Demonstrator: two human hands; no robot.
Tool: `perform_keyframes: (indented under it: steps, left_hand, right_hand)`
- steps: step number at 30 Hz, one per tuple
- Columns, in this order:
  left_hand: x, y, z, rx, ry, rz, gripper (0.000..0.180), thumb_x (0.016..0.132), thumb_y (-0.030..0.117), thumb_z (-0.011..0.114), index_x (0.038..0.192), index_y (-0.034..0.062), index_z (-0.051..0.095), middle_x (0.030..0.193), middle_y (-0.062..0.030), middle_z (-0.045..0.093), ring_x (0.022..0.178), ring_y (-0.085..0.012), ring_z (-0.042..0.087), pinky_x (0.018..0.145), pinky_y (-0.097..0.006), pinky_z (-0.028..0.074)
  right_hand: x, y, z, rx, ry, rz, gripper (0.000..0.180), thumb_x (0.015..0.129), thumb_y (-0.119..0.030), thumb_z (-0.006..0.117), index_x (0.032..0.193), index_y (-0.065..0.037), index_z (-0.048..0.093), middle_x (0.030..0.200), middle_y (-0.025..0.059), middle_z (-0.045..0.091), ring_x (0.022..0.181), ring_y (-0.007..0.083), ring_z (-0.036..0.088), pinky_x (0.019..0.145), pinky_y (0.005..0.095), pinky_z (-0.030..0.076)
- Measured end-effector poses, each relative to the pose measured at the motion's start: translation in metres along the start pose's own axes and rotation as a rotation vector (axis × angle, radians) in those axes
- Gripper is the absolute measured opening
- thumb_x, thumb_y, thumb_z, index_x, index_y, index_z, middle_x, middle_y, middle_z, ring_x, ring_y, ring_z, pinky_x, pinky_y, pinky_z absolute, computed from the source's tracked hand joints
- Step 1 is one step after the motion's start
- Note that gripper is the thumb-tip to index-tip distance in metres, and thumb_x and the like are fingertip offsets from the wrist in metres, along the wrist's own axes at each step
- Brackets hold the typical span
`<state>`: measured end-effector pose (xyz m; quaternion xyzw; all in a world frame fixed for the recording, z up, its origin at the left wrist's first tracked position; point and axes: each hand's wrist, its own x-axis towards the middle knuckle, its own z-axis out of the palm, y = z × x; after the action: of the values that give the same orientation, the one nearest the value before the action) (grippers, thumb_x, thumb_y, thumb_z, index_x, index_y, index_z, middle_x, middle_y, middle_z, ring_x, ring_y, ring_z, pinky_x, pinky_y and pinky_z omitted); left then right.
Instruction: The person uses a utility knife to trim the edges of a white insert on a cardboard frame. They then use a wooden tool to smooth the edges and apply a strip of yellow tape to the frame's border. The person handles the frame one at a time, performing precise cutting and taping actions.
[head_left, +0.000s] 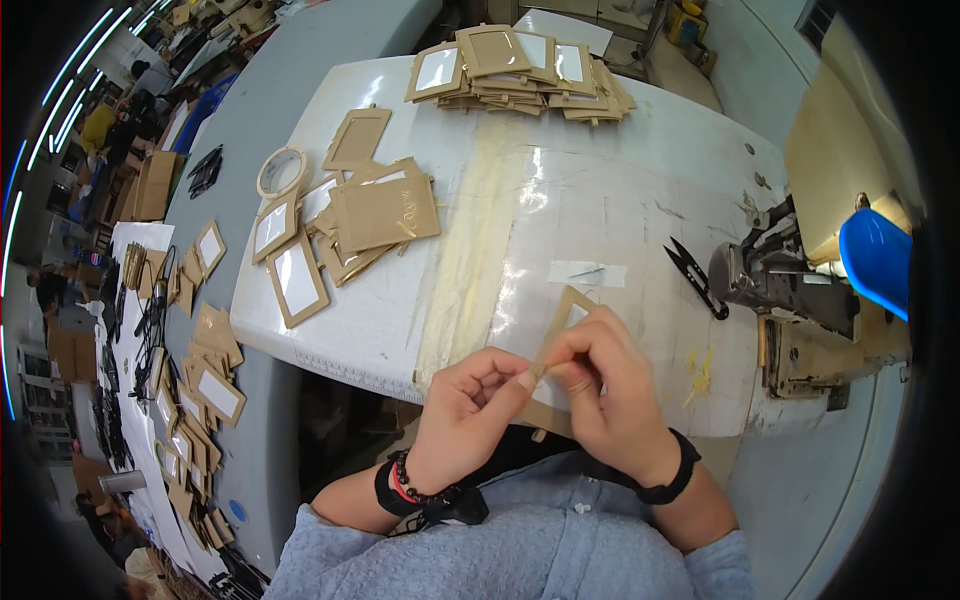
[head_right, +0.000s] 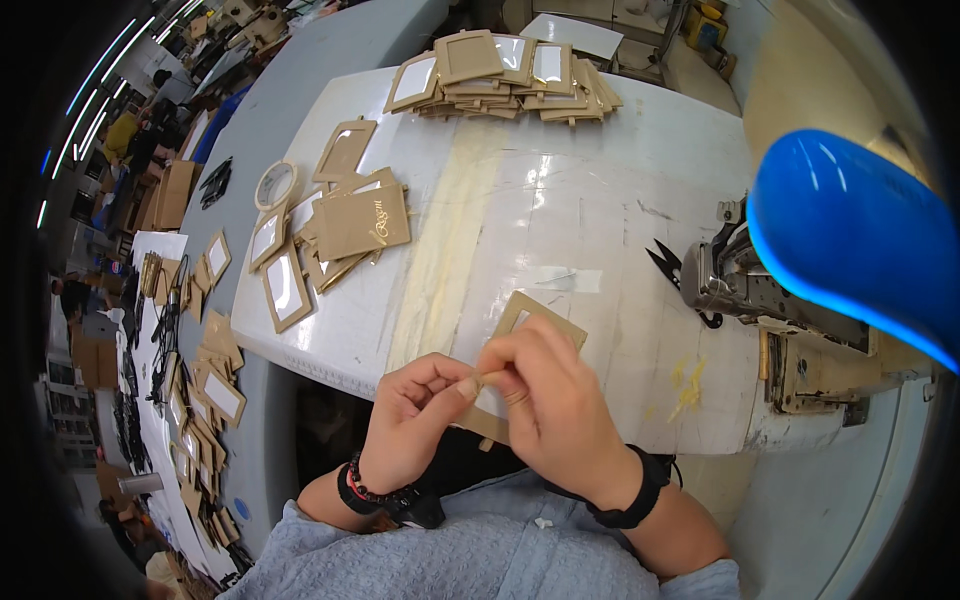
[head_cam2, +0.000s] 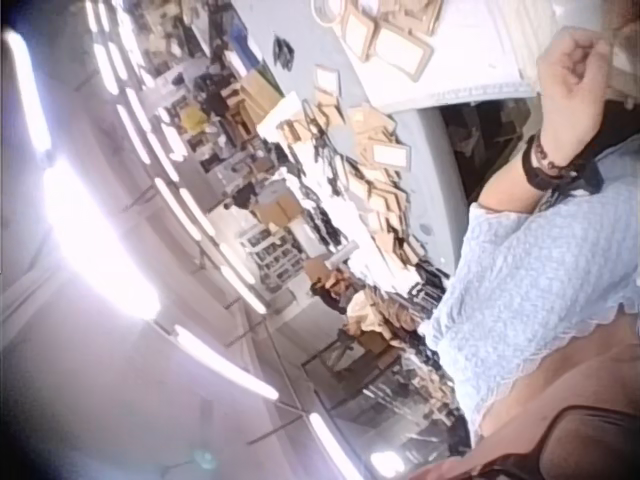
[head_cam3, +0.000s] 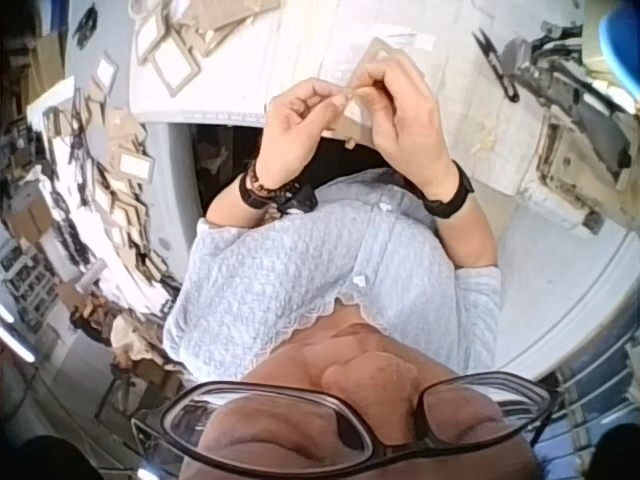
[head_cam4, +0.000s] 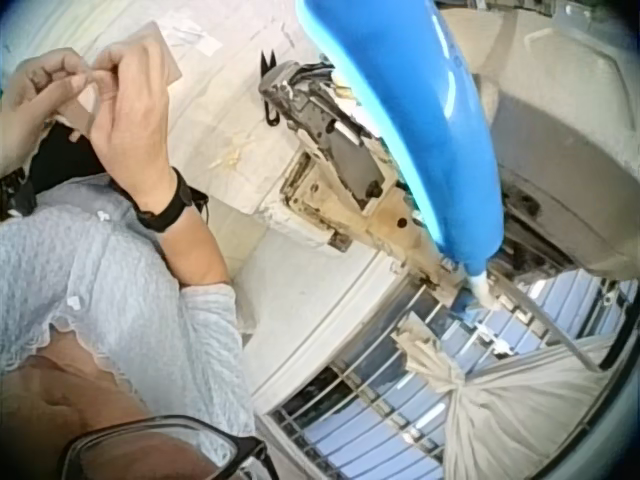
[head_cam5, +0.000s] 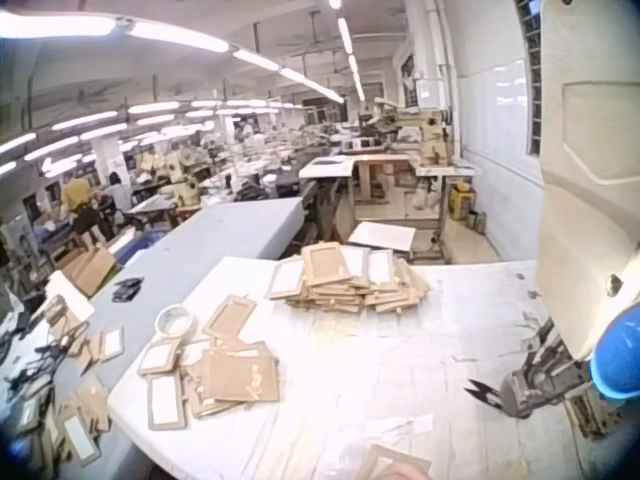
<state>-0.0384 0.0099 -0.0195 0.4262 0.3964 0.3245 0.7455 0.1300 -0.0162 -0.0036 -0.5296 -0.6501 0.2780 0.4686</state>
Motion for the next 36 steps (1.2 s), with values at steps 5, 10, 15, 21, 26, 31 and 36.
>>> perform_keyframes:
  steps: [5, 10, 15, 21, 26, 31, 36]
  left_hand:
    - [-0.001, 0.001, -0.001, -0.019, 0.021, -0.007, 0.014, 0.096, 0.007, 0.058, 0.103, -0.0044, 0.063, 0.087, -0.0029, 0.068, 0.077, -0.0051, 0.061, 0.069, -0.02, 0.048]
    - [-0.003, 0.003, 0.0, 0.018, 0.047, 0.045, 0.016, 0.097, 0.009, 0.059, 0.104, -0.0044, 0.063, 0.088, -0.0048, 0.068, 0.079, -0.0064, 0.062, 0.069, -0.021, 0.051]
    - [-0.002, 0.004, -0.007, -0.112, -0.002, -0.115, 0.019, 0.098, 0.012, 0.056, 0.106, -0.0049, 0.062, 0.093, -0.0076, 0.068, 0.081, -0.011, 0.066, 0.072, -0.025, 0.055]
    - [-0.003, 0.009, -0.005, -0.256, -0.045, -0.192, 0.021, 0.099, 0.014, 0.056, 0.108, -0.004, 0.061, 0.094, -0.0062, 0.067, 0.083, -0.0103, 0.065, 0.072, -0.024, 0.054]
    - [-0.004, 0.008, -0.003, -0.161, -0.022, -0.118, 0.018, 0.098, 0.014, 0.058, 0.106, -0.0015, 0.062, 0.091, -0.0032, 0.066, 0.079, -0.0064, 0.062, 0.067, -0.021, 0.051]
    - [-0.005, 0.01, 0.0, -0.201, -0.013, -0.101, 0.014, 0.097, 0.012, 0.059, 0.104, -0.0002, 0.062, 0.087, -0.0013, 0.065, 0.077, -0.0047, 0.059, 0.066, -0.02, 0.049]
    - [-0.004, 0.01, -0.006, -0.23, -0.035, -0.187, 0.01, 0.094, 0.005, 0.057, 0.1, -0.0011, 0.062, 0.089, -0.004, 0.066, 0.079, -0.0086, 0.062, 0.069, -0.023, 0.05]
  right_hand:
    - [-0.006, -0.004, -0.013, -0.015, 0.084, 0.067, 0.009, 0.088, 0.005, 0.06, 0.095, 0.0, 0.057, 0.082, 0.0105, 0.052, 0.069, 0.022, 0.052, 0.059, 0.0294, 0.042]
    - [-0.011, -0.003, -0.015, -0.193, 0.083, -0.082, 0.008, 0.088, 0.003, 0.061, 0.094, -0.001, 0.057, 0.083, 0.0108, 0.053, 0.071, 0.025, 0.054, 0.06, 0.0314, 0.044]
    - [-0.012, -0.021, -0.022, -0.205, 0.169, -0.038, 0.007, 0.087, 0.004, 0.061, 0.091, 0.0, 0.056, 0.083, 0.0122, 0.055, 0.072, 0.0276, 0.055, 0.066, 0.034, 0.045]
    - [-0.013, -0.028, -0.024, -0.251, 0.176, -0.077, 0.009, 0.085, 0.004, 0.064, 0.091, -0.002, 0.058, 0.082, 0.0086, 0.057, 0.073, 0.025, 0.056, 0.068, 0.0337, 0.044]
    - [-0.011, -0.03, -0.019, -0.341, 0.079, -0.17, 0.019, 0.075, 0.005, 0.066, 0.092, -0.002, 0.06, 0.082, 0.0068, 0.057, 0.074, 0.0231, 0.057, 0.07, 0.0323, 0.041]
    - [-0.013, -0.028, -0.015, -0.352, -0.01, -0.172, 0.025, 0.07, 0.007, 0.064, 0.094, -0.001, 0.06, 0.082, 0.0079, 0.055, 0.075, 0.024, 0.056, 0.071, 0.0336, 0.041]
    - [-0.015, -0.026, -0.016, -0.333, -0.07, -0.103, 0.025, 0.072, 0.006, 0.064, 0.096, 0.0, 0.059, 0.085, 0.0106, 0.053, 0.079, 0.0275, 0.056, 0.074, 0.0364, 0.044]
